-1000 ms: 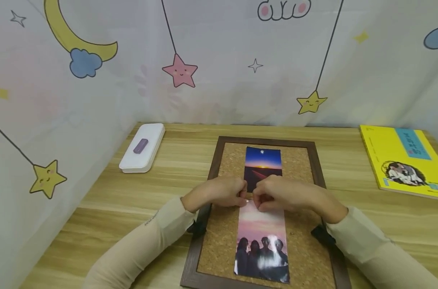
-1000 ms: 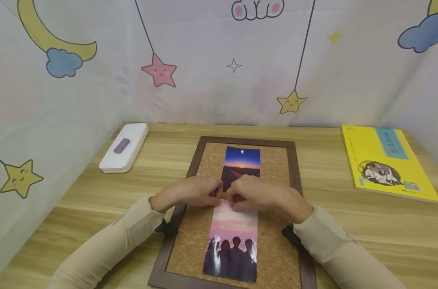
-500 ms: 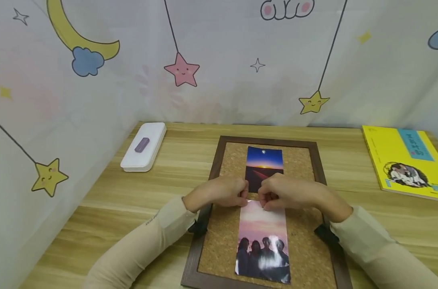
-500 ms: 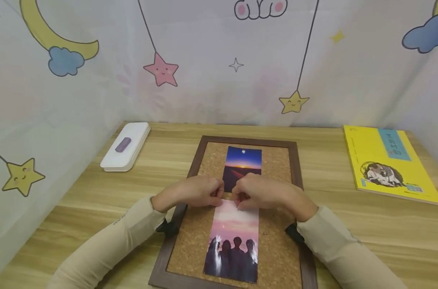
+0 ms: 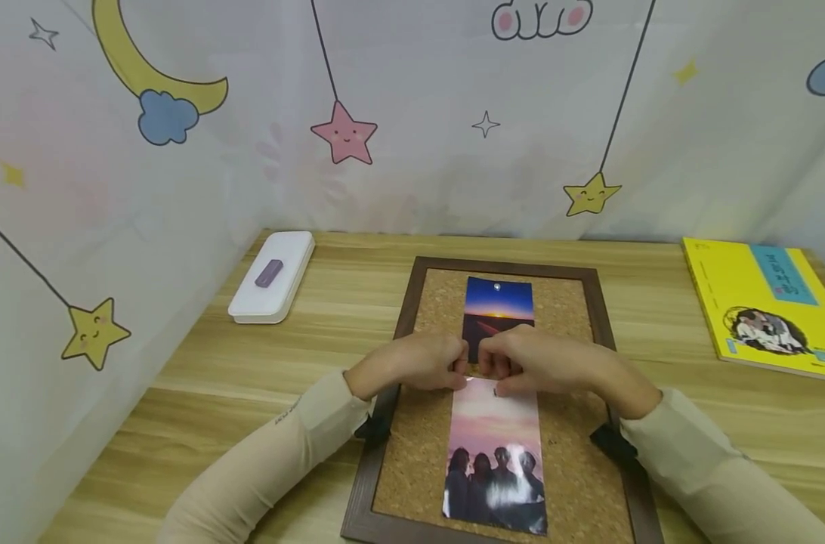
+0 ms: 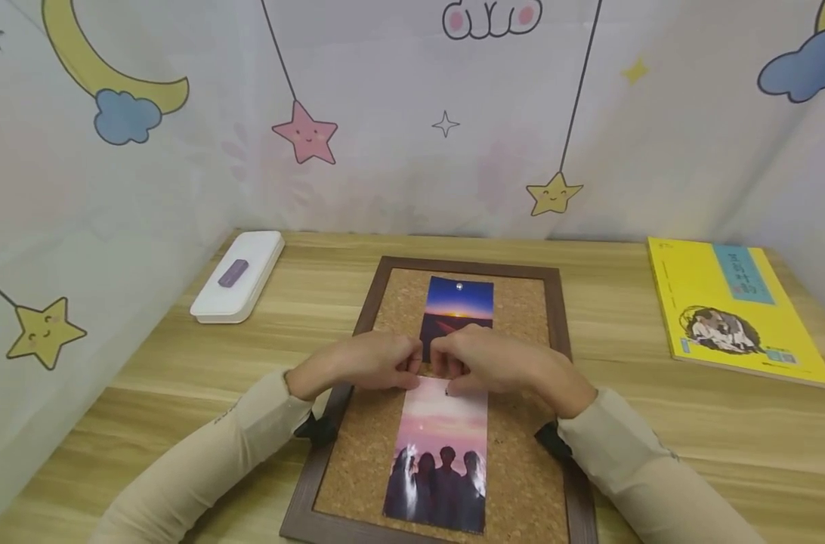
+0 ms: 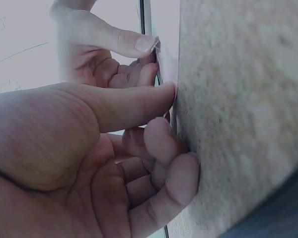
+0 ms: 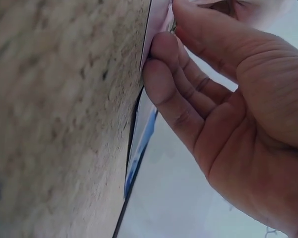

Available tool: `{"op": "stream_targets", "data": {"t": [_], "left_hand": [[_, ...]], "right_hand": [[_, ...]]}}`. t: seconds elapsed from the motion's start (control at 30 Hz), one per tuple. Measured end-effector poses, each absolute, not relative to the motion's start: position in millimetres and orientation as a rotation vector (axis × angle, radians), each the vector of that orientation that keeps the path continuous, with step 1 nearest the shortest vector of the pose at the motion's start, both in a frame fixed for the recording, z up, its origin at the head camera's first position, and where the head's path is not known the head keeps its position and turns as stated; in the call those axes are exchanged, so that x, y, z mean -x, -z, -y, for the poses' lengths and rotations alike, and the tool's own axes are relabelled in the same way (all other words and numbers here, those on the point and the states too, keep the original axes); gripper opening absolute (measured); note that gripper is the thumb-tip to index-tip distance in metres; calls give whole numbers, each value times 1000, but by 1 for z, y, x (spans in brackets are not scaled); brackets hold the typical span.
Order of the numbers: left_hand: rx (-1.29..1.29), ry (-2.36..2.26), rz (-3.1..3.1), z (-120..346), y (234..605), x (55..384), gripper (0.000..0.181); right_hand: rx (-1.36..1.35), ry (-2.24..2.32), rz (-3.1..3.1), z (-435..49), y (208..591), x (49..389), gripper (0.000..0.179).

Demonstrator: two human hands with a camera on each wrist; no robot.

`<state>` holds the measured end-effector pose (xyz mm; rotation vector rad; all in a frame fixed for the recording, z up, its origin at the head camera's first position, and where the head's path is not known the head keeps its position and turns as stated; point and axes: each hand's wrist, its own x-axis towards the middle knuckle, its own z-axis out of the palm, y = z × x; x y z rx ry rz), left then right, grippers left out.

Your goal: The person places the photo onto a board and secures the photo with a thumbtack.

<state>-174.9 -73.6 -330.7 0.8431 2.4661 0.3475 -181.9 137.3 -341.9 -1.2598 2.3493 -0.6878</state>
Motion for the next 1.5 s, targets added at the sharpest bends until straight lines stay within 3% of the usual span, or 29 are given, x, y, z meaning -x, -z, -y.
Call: {"op": "stream_targets", "data": {"t": [0.53,0.83,1.13,1.5], "left_hand": [[-861,-367,-2447,75,330,178,19],[-880,-442,-2444,76,338,180,18],[-839,-580,-2459,85,336,189,17],[-893,-764,-2569,112,314,200,43]], "right_hand": [[1145,642,-2462,-128,345,181,13],[1238,629,-2407,-136,348,187,16],[1212,697,-2374,-160,326,193,34],[1141,687,-2532,-187,297,198,40]]}}
